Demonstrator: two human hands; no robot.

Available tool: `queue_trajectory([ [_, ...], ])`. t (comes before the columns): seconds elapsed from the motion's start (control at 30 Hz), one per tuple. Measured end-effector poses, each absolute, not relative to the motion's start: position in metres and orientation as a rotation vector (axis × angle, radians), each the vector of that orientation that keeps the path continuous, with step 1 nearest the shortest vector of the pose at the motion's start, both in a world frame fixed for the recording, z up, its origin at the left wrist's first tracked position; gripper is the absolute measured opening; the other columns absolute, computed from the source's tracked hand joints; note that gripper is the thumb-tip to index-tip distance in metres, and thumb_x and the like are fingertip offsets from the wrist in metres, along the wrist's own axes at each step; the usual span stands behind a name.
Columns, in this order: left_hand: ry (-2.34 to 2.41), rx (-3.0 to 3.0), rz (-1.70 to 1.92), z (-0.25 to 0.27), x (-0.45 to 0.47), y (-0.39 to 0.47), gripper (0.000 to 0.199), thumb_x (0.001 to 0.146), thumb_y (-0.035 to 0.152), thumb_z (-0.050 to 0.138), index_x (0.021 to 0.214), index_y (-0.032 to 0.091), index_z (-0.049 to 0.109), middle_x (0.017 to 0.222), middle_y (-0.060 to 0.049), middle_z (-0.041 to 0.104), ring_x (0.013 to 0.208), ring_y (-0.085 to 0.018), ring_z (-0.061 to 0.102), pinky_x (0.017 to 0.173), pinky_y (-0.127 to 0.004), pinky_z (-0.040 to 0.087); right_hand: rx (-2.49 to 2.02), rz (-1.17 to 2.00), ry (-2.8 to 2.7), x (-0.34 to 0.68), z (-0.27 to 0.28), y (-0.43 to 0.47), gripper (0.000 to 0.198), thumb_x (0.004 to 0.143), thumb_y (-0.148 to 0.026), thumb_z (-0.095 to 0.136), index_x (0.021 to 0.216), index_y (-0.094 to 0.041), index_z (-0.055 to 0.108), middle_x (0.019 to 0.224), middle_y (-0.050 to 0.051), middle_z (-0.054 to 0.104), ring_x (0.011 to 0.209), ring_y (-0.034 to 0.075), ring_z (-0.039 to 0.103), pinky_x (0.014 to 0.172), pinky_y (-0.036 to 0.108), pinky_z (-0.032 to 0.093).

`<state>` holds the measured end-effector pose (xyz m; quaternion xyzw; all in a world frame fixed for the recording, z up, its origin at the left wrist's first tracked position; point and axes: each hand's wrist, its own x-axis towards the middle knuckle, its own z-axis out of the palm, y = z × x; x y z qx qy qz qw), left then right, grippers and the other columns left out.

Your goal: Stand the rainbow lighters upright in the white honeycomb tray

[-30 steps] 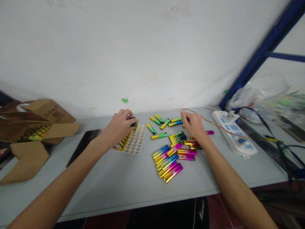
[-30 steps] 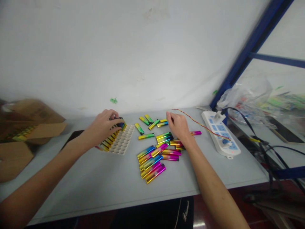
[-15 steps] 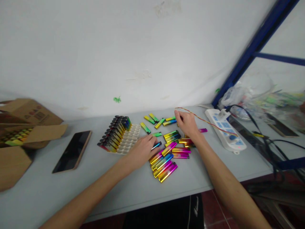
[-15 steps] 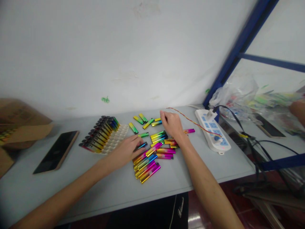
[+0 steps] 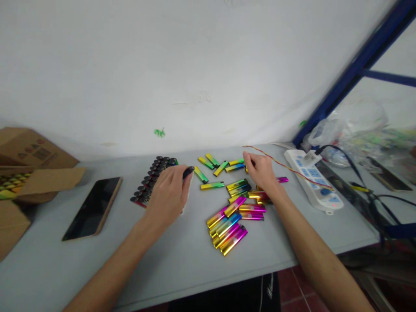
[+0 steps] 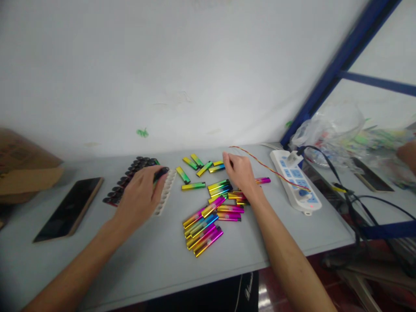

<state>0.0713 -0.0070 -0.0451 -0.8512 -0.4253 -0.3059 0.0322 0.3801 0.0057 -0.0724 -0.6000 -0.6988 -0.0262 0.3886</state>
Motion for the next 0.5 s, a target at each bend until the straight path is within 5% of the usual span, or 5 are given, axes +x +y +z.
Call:
queue_trajectory([
  [0.2,-1.514,-2.528,-0.849,-0.039,0.065,-0.002,0.020,0.108,0.034,0.040,0.118,0.020,0.050,0.107,-0.014,0.069,0.102,-0.031,0.068,0.091,-0.043,0.055,-1.539,-0.087,-1.772,0.380,-0.071,0.005,0.059,0.109,-0.058,0.028,0.061,-0.024,0.037,0.054,0.001,0.051,0.052,0.015,0.042,0.060,0.035,0.027],
  [0.37,-1.517,-2.532,-1.106,-0.035,0.070,-0.008,0.016,0.106,0.035,0.045,0.114,0.022,0.052,0.113,-0.014,0.067,0.113,-0.030,0.065,0.102,-0.045,0.051,-1.545,-0.105,-1.764,0.379,-0.069,0.004,0.060,0.108,-0.060,0.028,0.060,-0.024,0.039,0.054,0.002,0.052,0.052,0.015,0.041,0.060,0.035,0.027],
  [0.5,-1.678,-2.831,-1.595,-0.039,0.080,-0.015,0.018,0.106,0.041,0.048,0.113,0.025,0.046,0.096,-0.005,0.069,0.083,-0.020,0.068,0.079,-0.035,0.056,-1.529,-0.080,-1.776,0.378,-0.068,0.004,0.060,0.108,-0.059,0.028,0.060,-0.025,0.037,0.053,0.002,0.052,0.051,0.015,0.044,0.060,0.035,0.028],
])
